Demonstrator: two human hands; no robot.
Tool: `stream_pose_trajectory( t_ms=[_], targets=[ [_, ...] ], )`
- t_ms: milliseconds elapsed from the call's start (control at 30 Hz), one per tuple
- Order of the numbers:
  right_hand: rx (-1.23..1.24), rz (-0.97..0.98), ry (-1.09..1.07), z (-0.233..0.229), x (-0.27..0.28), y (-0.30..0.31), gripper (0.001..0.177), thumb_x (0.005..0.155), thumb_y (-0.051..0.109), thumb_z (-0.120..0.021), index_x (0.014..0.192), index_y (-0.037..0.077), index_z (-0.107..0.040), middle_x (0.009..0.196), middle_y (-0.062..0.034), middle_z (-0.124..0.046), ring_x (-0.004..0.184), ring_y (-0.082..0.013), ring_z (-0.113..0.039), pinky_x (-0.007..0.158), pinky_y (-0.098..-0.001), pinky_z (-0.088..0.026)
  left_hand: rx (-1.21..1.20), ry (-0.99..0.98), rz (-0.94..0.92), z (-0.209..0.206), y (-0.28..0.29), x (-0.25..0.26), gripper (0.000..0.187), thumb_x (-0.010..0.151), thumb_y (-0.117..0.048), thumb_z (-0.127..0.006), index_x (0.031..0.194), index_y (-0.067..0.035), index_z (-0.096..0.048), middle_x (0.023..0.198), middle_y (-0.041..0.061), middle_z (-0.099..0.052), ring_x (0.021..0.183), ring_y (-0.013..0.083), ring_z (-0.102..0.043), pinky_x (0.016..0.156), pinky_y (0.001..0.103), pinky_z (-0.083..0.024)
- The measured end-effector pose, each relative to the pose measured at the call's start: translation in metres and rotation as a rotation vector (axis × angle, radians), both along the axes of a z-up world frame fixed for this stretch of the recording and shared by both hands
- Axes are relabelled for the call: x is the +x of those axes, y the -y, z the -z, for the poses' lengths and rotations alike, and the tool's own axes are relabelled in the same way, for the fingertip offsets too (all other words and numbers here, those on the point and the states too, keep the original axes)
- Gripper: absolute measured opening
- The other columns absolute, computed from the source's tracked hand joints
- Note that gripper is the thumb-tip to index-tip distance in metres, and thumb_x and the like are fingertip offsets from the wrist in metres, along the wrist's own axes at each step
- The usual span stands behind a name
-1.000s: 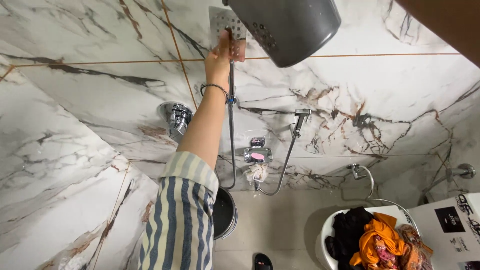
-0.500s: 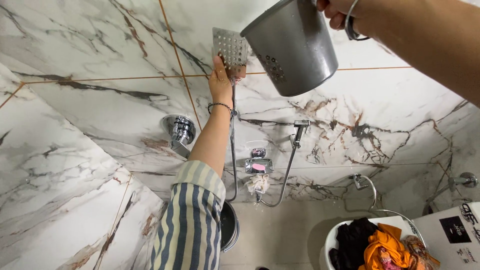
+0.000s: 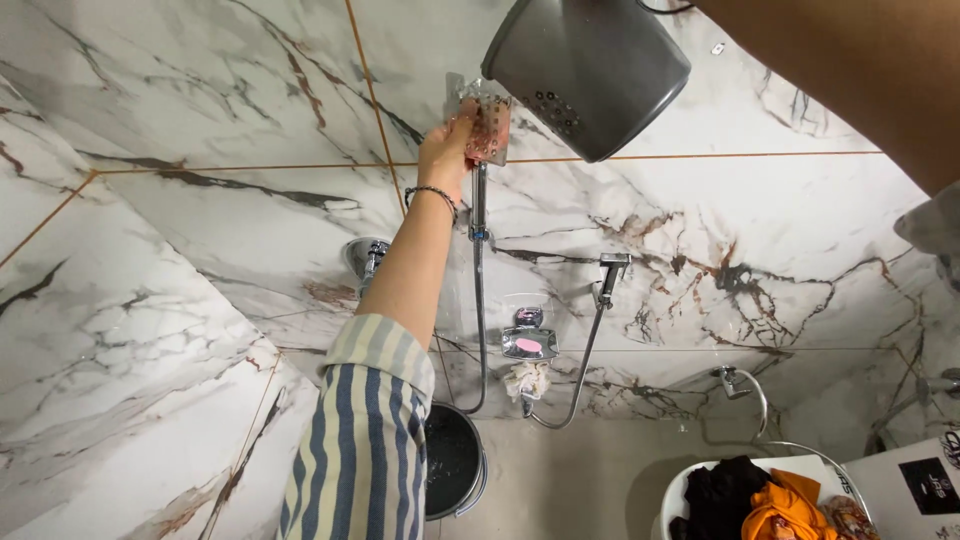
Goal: The person repeatedly scoops water from a bucket using a small gray pitcher and pours it onto the floor, sink, and walls to rinse surfaces. They also pick up a soap bar from the window sill and place it back, while handling the pitcher and bucket throughout.
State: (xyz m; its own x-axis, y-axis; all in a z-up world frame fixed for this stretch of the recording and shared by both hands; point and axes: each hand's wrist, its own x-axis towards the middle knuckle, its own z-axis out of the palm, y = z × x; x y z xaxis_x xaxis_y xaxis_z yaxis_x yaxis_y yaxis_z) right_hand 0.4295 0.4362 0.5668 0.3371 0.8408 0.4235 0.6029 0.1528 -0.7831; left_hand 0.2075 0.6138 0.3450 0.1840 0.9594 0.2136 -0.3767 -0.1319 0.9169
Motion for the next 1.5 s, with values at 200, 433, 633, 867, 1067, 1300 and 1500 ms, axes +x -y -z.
stream_pose_trajectory(
  t_ms=[200, 433, 633, 867, 1067, 1300, 1500],
  targets=[
    [0.016, -0.006, 0.022, 0.024, -0.014, 0.035, 0.040, 0.098, 0.040, -0.073, 0.083, 0.004, -0.065, 0.066, -0.0011, -0.060, 0.054, -0.0091, -0.055, 0.050, -0.0246, -0.048, 0.011, 0.048, -0.056, 0.036, 0.003, -0.001, 0.041, 0.101, -0.038, -0.067, 0.110, 0.002, -0.067, 0.086, 0.002, -0.064, 0.074, 0.0108, -0.056, 0.063, 0.027, -0.047],
    [-0.064, 0.121, 0.038, 0.057, -0.029, 0.119, 0.045, 0.096, 0.047, -0.070, 0.084, 0.004, -0.067, 0.066, -0.0030, -0.061, 0.053, -0.0092, -0.055, 0.048, -0.0244, -0.046, 0.084, 0.059, 0.070, 0.154, -0.021, -0.009, 0.028, 0.108, -0.021, -0.053, 0.115, -0.001, -0.072, 0.090, 0.000, -0.067, 0.078, 0.0092, -0.059, 0.069, 0.025, -0.049],
    [-0.426, 0.170, -0.182, 0.090, -0.038, 0.170, 0.053, 0.091, 0.050, -0.071, 0.086, -0.003, -0.071, 0.062, -0.0067, -0.054, 0.050, -0.0148, -0.042, 0.044, -0.0304, -0.029, -0.064, -0.046, -0.025, 0.193, 0.011, -0.034, 0.019, 0.098, -0.011, -0.059, 0.102, 0.003, -0.072, 0.084, 0.006, -0.072, 0.069, 0.0134, -0.069, 0.058, 0.028, -0.062],
    [-0.278, 0.273, 0.010, -0.015, -0.068, 0.113, 0.052, 0.091, 0.058, -0.072, 0.080, 0.007, -0.068, 0.063, -0.0036, -0.058, 0.046, -0.0104, -0.042, 0.042, -0.0315, -0.033, -0.155, -0.351, -0.179, 0.158, 0.101, -0.066, 0.047, 0.105, -0.036, -0.055, 0.079, 0.001, -0.067, 0.055, 0.006, -0.057, 0.040, 0.0161, -0.051, 0.036, 0.031, -0.038],
    [-0.066, 0.108, -0.037, -0.038, -0.086, 0.077, 0.046, 0.093, 0.052, -0.074, 0.083, 0.008, -0.066, 0.066, -0.0025, -0.060, 0.048, -0.0087, -0.047, 0.044, -0.0290, -0.038, 0.158, -0.824, -0.444, 0.208, 0.140, -0.106, 0.068, 0.106, -0.054, -0.046, 0.067, -0.003, -0.069, 0.053, 0.008, -0.057, 0.049, 0.0225, -0.054, 0.052, 0.040, -0.044],
    [-0.039, -0.038, -0.192, 0.052, -0.106, 0.052, 0.038, 0.093, 0.042, -0.075, 0.083, 0.007, -0.067, 0.070, -0.0027, -0.062, 0.054, -0.0100, -0.050, 0.048, -0.0270, -0.040, -0.110, -0.486, -0.184, 0.244, 0.289, -0.252, 0.050, 0.104, -0.041, -0.048, 0.090, -0.002, -0.075, 0.059, 0.006, -0.066, 0.049, 0.0101, -0.056, 0.049, 0.028, -0.044],
    [0.141, -0.101, -0.312, 0.068, -0.153, 0.101, 0.032, 0.093, 0.035, -0.076, 0.084, 0.006, -0.067, 0.073, -0.0030, -0.063, 0.059, -0.0111, -0.052, 0.052, -0.0254, -0.042, -0.467, -0.431, -0.219, 0.329, 0.401, -0.393, 0.036, 0.096, -0.029, -0.068, 0.089, 0.005, -0.076, 0.065, 0.011, -0.072, 0.045, 0.0104, -0.053, 0.040, 0.025, -0.039]
  ],
)
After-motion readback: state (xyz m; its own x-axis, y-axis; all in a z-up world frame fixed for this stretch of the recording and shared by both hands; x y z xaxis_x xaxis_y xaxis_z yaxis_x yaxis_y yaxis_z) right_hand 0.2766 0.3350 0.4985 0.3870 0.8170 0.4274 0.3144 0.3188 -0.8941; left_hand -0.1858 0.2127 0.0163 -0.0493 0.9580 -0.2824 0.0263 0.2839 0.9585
